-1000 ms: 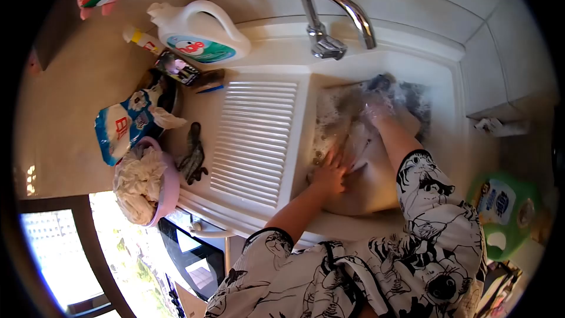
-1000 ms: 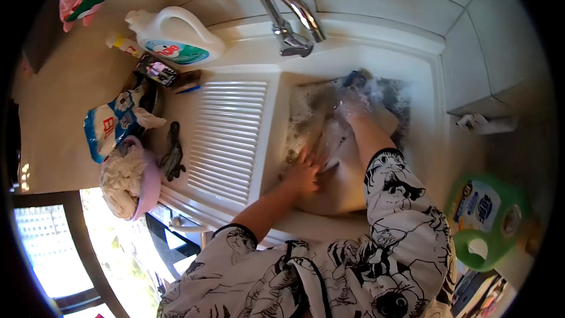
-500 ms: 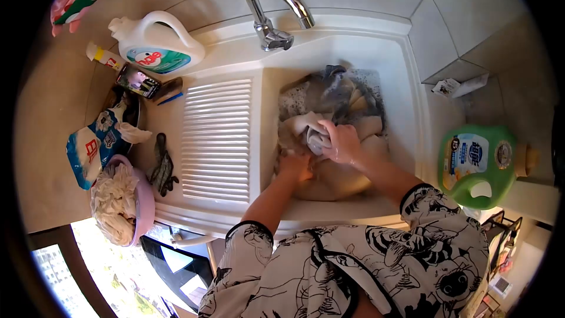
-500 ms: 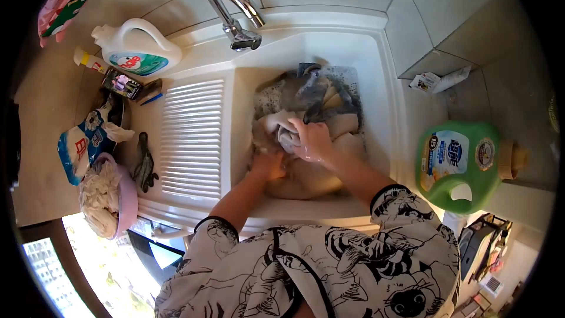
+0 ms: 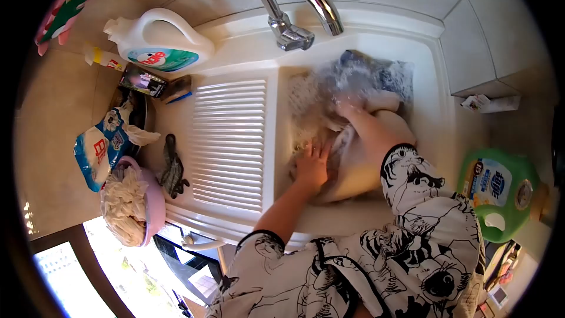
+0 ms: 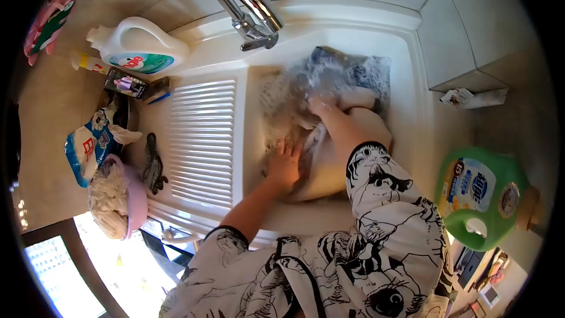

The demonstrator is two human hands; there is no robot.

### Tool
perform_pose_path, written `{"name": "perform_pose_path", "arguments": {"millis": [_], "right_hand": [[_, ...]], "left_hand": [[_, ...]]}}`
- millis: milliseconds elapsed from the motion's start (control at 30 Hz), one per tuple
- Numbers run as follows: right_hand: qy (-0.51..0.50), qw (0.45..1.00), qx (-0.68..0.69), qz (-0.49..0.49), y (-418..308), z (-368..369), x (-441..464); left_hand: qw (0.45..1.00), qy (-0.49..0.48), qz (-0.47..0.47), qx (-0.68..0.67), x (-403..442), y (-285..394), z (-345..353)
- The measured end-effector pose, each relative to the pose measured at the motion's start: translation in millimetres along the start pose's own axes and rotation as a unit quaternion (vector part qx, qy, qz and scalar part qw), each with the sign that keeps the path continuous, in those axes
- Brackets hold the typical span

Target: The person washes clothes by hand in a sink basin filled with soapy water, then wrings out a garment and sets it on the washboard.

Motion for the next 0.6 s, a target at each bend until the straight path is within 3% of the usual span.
{"name": "perform_pose_path", "arguments": {"millis": [67, 167, 200, 233, 267, 333, 367, 433, 500, 567, 600], "right_hand": [[-0.025, 0.999, -0.03, -0.024, -4, -10, 22], [-0.072, 0.985, -0.147, 0.059, 0, -27, 41], [-0.063, 0.994, -0.054, 0.071, 10, -13, 53], [-0.052, 0.994, 0.039, 0.084, 18, -7, 57], [-0.049, 0.995, 0.037, 0.085, 15, -17, 50], [-0.019, 0.969, 0.229, 0.087, -6, -51, 17], [-0.015, 0.97, 0.226, 0.088, -12, -57, -1], [0.062, 0.97, 0.224, 0.075, -20, -72, -45], [0.022, 0.984, 0.157, 0.076, -35, -78, -93], [-0.083, 0.981, 0.165, 0.058, -46, -69, -128], [-0.079, 0.981, 0.166, 0.063, -45, -64, -143]], "left_hand": [[0.997, -0.043, 0.0, -0.066, -2, 4, -3], [0.983, -0.08, -0.029, -0.164, 4, -10, 23], [0.982, -0.081, -0.029, -0.169, 3, -11, 21], [0.984, -0.14, 0.007, -0.108, 2, -6, 24], [0.979, -0.194, 0.043, -0.043, 1, -2, 28], [0.988, -0.153, 0.026, -0.01, 9, -4, 46], [0.993, -0.115, 0.005, 0.022, 14, -7, 48], [0.99, -0.139, 0.004, 0.015, 19, -5, 33], [0.985, -0.169, 0.006, 0.01, 21, -8, 44], [0.989, -0.102, 0.049, 0.094, 37, -12, 70], [0.989, -0.102, 0.054, 0.097, 37, -10, 62]]}}
Point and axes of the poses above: each hand's wrist, its own x-axis towards the middle knuckle, its own z-axis out of the palm, y = z × x, the point moved 8 cm from there along x, towards the middle knuckle, and after that the axes turned 5 degrees about x, right-handed, at the moved point
